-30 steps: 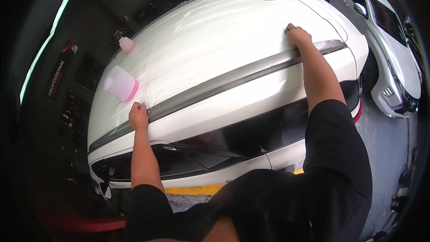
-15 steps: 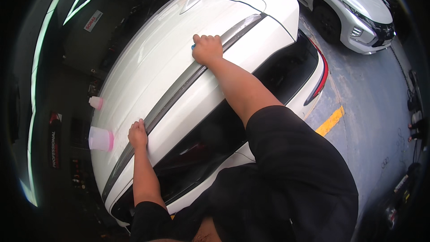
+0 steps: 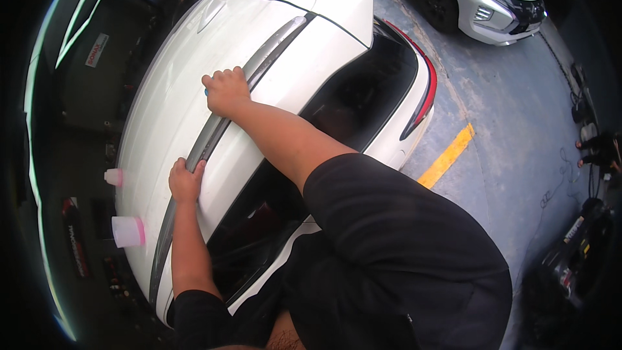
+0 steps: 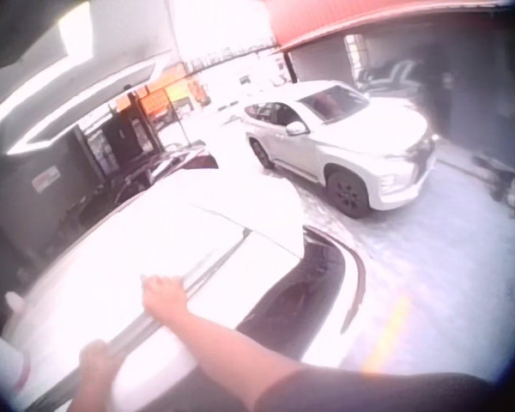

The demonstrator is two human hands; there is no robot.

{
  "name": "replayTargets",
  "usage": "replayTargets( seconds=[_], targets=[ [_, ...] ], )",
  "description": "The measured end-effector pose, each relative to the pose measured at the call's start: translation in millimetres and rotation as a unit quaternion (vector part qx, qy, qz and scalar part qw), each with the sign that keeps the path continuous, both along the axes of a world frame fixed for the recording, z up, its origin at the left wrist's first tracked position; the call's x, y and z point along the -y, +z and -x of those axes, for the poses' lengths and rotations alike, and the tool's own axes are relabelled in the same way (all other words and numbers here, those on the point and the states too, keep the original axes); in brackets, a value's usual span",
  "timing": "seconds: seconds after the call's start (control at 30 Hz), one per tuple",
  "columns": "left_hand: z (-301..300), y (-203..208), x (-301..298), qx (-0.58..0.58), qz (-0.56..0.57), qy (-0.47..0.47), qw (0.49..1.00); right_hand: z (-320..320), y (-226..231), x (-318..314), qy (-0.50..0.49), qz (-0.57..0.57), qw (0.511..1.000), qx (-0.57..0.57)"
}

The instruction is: The person cleans the rear trunk lid of a white car. They pour liquid from a pink bottle onto the surface and wipe it with a blue cloth, moving across the lid and around the chrome trim.

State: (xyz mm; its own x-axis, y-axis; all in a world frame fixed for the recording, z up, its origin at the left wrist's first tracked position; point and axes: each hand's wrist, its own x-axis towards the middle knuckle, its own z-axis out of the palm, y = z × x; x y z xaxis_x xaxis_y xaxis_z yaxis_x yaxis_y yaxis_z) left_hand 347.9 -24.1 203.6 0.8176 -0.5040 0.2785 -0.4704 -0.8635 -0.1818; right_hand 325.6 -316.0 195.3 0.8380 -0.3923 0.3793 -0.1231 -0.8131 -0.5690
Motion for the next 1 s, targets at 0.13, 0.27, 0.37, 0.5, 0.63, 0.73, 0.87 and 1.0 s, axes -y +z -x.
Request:
replayTargets(
  seconds=[0.13,0.27,0.37,0.5,0.63,0.73,0.87,1.0],
  targets=[
    [3.9,6.2,6.6,0.013,0.002,0.028,1.000,-3.2,-15.2,2.0,-0.011,-0.004,0.978,0.208],
    [8.3,4.6,0.4,0.023,0.020,0.031,0.999,11.3,-27.9,13.4,0.009,0.008,0.945,0.326],
    [16.6,12.1,-1.2,0.004,0.023,0.049,0.999,39.8,-38.7,47.5,0.045,0.124,0.973,0.188],
    [11.9,0.4,-3.3,0.034,0.053,0.021,0.998,39.2,-42.2,184.3,-0.207,0.145,0.965,0.076],
    [8.5,6.2,2.3,0.016,0.036,0.037,0.999,29.9,-55.8,232.8,-0.263,0.119,0.957,0.011],
    [11.8,10.2,0.3,-0.018,0.043,0.052,0.998,20.1,-44.9,124.1,-0.090,0.034,0.990,0.102],
    [10.3,12.4,1.1,0.001,0.062,0.052,0.997,10.7,-36.8,-6.2,0.106,0.107,0.980,0.133],
    [12.2,8.9,-12.4,0.005,0.081,0.037,0.996,6.7,-21.9,61.9,0.040,0.076,0.996,0.038]
  ],
)
